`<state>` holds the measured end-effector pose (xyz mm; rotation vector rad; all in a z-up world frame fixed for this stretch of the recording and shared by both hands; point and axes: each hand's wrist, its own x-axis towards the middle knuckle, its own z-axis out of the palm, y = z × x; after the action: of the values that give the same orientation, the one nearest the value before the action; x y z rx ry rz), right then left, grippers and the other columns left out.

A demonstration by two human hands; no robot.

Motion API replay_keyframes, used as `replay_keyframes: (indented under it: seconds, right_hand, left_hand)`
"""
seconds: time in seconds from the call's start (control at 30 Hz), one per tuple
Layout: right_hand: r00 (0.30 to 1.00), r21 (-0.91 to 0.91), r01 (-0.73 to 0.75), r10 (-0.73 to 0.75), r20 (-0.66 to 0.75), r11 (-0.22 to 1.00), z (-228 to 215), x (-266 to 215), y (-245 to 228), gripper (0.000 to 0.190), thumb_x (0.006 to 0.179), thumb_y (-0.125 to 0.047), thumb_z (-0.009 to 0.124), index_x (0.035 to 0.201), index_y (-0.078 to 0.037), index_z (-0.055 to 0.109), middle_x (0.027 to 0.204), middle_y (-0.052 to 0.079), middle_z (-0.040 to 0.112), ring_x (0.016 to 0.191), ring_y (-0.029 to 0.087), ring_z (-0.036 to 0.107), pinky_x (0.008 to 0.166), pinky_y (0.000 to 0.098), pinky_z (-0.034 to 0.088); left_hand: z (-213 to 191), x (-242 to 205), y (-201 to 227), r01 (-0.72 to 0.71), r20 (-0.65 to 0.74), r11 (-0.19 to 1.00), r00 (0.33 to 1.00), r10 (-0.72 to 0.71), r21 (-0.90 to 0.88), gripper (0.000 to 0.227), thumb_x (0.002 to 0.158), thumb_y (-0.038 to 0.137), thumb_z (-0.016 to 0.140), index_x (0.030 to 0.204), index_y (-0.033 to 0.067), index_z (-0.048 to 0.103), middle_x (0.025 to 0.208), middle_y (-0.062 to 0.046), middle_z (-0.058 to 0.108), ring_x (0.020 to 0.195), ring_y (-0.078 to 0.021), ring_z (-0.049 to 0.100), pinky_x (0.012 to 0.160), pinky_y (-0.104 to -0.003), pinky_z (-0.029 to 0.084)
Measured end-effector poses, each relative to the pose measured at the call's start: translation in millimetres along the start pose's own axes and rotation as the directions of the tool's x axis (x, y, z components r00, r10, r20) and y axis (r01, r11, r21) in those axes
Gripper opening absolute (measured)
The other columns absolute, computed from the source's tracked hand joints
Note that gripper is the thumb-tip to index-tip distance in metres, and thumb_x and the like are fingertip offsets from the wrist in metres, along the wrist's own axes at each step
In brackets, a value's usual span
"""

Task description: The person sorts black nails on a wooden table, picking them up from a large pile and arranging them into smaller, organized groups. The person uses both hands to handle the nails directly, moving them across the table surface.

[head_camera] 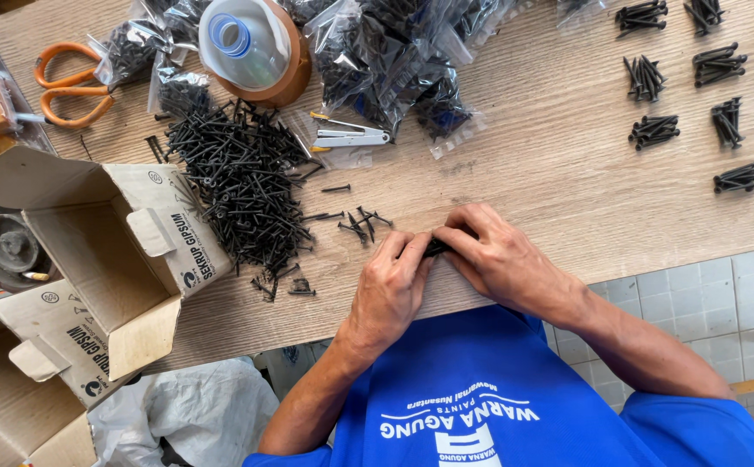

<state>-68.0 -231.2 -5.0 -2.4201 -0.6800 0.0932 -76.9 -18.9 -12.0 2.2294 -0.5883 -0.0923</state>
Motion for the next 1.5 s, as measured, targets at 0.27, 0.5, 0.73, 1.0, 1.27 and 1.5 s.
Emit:
replay_keyframes:
  seconds: [0.27, 0.5, 0.73, 1.0, 1.27, 1.5]
  right_hand:
    - [0.995, -0.068, -0.018, 0.011, -0.103, 0.998, -15, -23, 19, 0.023, 0.097, -0.014, 0.074, 0.119, -0.008, 0.072, 0.111, 0.011, 0.061, 0.105, 0.034, 0.066, 0.092, 0.0450, 0.058]
    - [0.887, -0.135, -0.379, 0.317, -0.336, 0.916, -37, -91, 68, 0.028, 0.100, -0.027, 0.080, 0.124, -0.013, 0.078, 0.112, 0.008, 0.065, 0.110, 0.031, 0.070, 0.096, 0.0433, 0.059]
    - [0.647, -0.015, -0.621, 0.501, -0.575, 0.784, -78, -110, 78, 0.022, 0.110, -0.005, 0.081, 0.121, 0.012, 0.076, 0.115, 0.027, 0.061, 0.098, 0.040, 0.068, 0.085, 0.0463, 0.060]
    - [0.592, 0.095, -0.621, 0.544, -0.595, 0.778, -85, -120, 88, 0.027, 0.107, -0.003, 0.085, 0.130, 0.010, 0.077, 0.118, 0.023, 0.063, 0.084, 0.027, 0.063, 0.086, 0.0397, 0.057]
    - [0.591, 0.152, -0.621, 0.587, -0.553, 0.769, -92, -129, 90, 0.021, 0.116, 0.000, 0.070, 0.132, 0.010, 0.077, 0.121, 0.024, 0.065, 0.084, 0.027, 0.067, 0.075, 0.0365, 0.056]
    - [0.605, 0.111, -0.607, 0.549, -0.576, 0.787, -92, -132, 93, 0.022, 0.117, 0.003, 0.065, 0.133, 0.011, 0.078, 0.121, 0.027, 0.067, 0.104, 0.037, 0.069, 0.090, 0.0436, 0.056]
  left_hand:
    - [17, 23, 20, -0.034, 0.013, 0.991, 0.999, 0.036, -0.133, 0.035, 0.094, 0.000, 0.074, 0.128, -0.0004, 0.067, 0.106, -0.016, 0.066, 0.101, -0.0381, 0.073, 0.085, -0.043, 0.063]
    - [63, 50, 56, -0.137, 0.063, 0.959, 0.986, 0.157, -0.250, 0.043, 0.095, 0.005, 0.074, 0.136, -0.0039, 0.064, 0.125, -0.023, 0.068, 0.120, -0.0439, 0.071, 0.097, -0.050, 0.061]
    - [131, 84, 91, -0.190, 0.320, 0.982, 0.929, 0.186, -0.020, 0.051, 0.105, 0.028, 0.060, 0.151, 0.0068, 0.053, 0.161, -0.014, 0.056, 0.118, -0.0368, 0.076, 0.069, -0.052, 0.063]
    - [168, 116, 95, -0.209, 0.405, 0.974, 0.886, 0.225, -0.083, 0.061, 0.100, 0.021, 0.057, 0.158, 0.0085, 0.045, 0.171, -0.008, 0.046, 0.130, -0.0329, 0.073, 0.070, -0.054, 0.064]
    - [163, 118, 95, -0.198, 0.453, 0.977, 0.865, 0.213, -0.080, 0.062, 0.098, 0.022, 0.059, 0.158, 0.0080, 0.047, 0.173, -0.004, 0.041, 0.140, -0.0273, 0.067, 0.071, -0.054, 0.064]
    - [162, 117, 93, -0.195, 0.447, 0.975, 0.867, 0.222, -0.105, 0.062, 0.097, 0.019, 0.057, 0.156, 0.0069, 0.048, 0.173, -0.005, 0.040, 0.141, -0.0292, 0.066, 0.068, -0.056, 0.063]
